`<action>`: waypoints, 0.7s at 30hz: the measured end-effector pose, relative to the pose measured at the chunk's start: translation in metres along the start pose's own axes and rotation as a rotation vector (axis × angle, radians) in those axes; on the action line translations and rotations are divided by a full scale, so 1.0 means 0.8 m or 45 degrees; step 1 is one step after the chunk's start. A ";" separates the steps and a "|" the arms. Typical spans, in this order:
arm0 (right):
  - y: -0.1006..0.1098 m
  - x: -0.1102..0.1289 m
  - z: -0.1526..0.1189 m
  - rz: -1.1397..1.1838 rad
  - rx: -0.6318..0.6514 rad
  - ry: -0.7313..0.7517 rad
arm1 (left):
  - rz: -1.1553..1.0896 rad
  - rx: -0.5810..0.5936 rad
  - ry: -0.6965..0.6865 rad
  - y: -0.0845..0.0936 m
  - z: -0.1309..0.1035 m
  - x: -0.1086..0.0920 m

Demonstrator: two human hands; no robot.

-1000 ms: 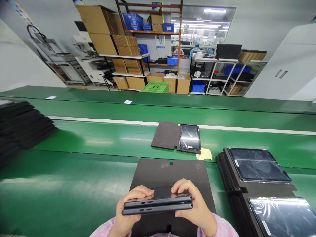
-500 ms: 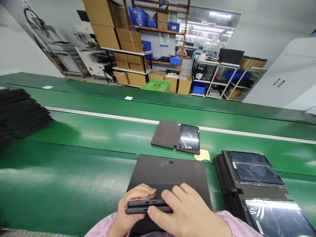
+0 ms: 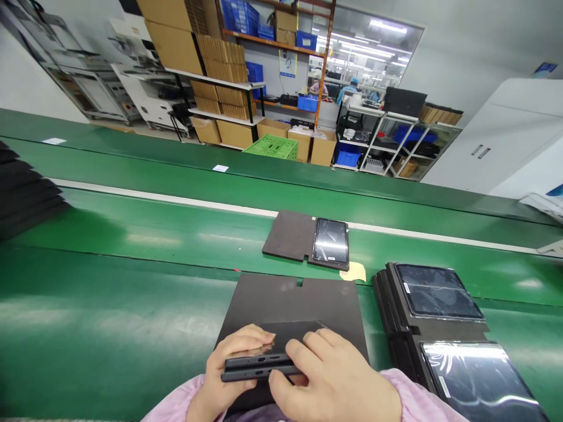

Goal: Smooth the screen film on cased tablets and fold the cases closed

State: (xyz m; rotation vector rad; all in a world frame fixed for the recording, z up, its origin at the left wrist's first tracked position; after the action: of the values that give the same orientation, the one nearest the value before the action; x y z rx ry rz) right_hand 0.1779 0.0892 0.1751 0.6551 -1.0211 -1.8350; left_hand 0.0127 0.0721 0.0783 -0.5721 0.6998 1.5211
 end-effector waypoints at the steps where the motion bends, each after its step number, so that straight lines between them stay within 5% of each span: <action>1: 0.001 0.001 0.001 0.004 0.008 0.008 | 0.004 -0.004 -0.004 0.001 -0.001 -0.001; 11: 0.014 0.002 0.011 0.091 0.139 -0.005 | 0.011 0.021 -0.011 0.002 -0.003 -0.002; 21: -0.003 -0.021 -0.027 0.341 0.103 -0.205 | 0.078 0.069 -0.007 0.001 -0.004 -0.007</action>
State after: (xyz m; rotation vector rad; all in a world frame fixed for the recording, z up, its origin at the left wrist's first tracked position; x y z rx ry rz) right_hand 0.2014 0.0969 0.1625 0.4000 -1.2316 -1.6374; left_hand 0.0119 0.0659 0.0798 -0.5096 0.7584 1.5551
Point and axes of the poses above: each hand's wrist, its own z-axis towards the middle knuckle, its own y-axis out of the back of the hand, x = y × z, the point moved 4 cm from there along z, towards the middle knuckle, and after that the axes turned 6 degrees about -y, right-handed, at the moved point
